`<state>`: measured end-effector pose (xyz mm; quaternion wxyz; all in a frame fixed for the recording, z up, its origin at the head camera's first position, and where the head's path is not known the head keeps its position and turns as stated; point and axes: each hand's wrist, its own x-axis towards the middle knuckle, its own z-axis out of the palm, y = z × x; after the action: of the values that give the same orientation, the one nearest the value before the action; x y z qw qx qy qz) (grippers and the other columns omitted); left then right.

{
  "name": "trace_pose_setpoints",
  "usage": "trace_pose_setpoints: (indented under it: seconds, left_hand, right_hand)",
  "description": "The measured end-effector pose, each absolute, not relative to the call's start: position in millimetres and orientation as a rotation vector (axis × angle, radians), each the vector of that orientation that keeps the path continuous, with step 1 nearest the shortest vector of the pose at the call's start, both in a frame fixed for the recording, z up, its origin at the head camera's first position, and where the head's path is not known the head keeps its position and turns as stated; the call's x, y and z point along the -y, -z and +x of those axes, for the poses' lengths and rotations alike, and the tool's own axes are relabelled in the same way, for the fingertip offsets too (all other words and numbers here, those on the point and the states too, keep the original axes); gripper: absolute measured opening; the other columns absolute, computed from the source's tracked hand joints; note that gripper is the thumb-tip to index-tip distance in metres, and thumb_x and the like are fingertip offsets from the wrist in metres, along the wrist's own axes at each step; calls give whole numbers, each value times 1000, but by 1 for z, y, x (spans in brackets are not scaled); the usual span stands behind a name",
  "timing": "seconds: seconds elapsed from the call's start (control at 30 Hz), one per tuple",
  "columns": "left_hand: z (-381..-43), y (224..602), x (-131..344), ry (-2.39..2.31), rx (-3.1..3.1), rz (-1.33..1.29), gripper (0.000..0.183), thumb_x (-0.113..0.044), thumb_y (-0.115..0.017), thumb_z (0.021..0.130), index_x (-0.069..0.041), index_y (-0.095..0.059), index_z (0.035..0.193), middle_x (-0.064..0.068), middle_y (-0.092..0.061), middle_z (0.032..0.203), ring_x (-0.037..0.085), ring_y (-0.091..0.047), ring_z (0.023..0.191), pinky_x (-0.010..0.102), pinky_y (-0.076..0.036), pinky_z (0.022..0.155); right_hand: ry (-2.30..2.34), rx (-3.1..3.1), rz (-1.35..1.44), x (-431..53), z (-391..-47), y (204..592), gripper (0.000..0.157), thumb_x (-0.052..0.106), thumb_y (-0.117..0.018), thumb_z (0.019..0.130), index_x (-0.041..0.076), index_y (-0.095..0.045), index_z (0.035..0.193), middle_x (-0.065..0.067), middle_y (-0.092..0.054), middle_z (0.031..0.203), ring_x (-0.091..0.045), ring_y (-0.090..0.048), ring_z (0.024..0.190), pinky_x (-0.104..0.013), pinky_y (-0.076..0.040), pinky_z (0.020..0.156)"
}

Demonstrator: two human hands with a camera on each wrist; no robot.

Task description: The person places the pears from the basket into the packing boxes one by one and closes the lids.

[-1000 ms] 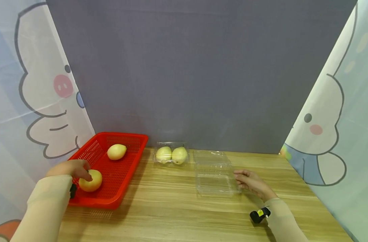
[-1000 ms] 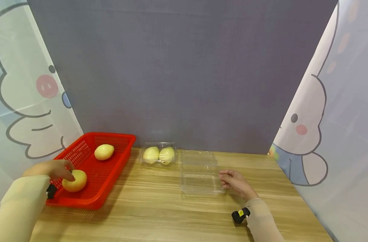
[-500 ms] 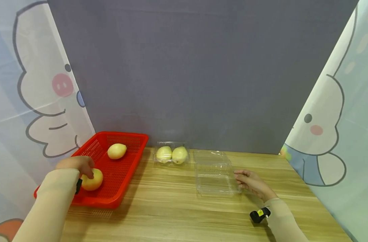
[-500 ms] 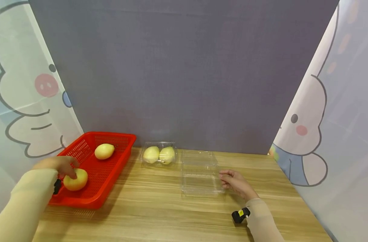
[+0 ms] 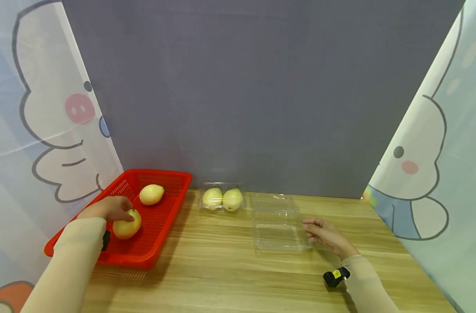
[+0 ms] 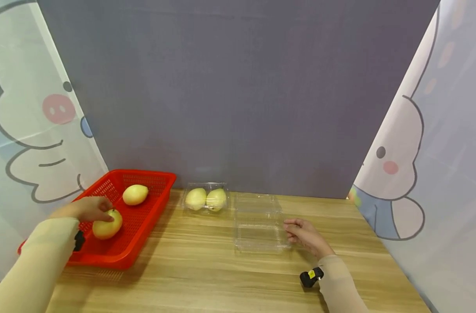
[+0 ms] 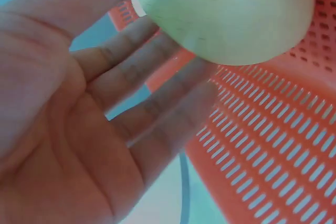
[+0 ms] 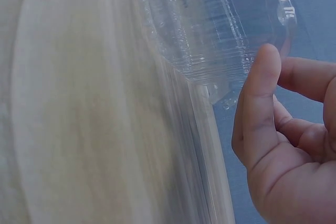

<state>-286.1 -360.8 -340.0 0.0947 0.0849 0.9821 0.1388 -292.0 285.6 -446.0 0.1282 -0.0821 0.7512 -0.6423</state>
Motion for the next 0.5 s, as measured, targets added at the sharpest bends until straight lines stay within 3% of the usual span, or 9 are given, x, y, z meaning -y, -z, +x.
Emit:
trace_pose_setpoints:
  seconds: [0.17,0.37,0.5]
  left_hand:
    - [-288,349,358,-427,-2922,249,44,-31,-73,88,5,-61,109,23,-64,106,42,-58,100,58,-48,86]
    - [-290,357,349,-445,-2827,191,63,-48,-66,92,6,-54,123,32,-58,116,49,-53,107,62,-45,88]
    - [-291,361,346,-487,-2788,174,70,-51,-63,94,8,-51,128,33,-56,118,50,-51,110,61,-45,90]
  right_hand:
    - [1860,-2174,-243,-287,-292,448,53,12,-53,104,-21,-32,139,-12,-55,105,-12,-56,83,-22,-53,70]
    - [1870,-2172,-244,-286,-293,448,51,11,-52,104,-21,-33,139,-11,-55,104,-11,-56,82,-21,-53,69]
    - [1876,-2166,-243,-284,-292,447,51,10,-53,104,-22,-33,138,-11,-56,103,-10,-56,81,-21,-53,68]
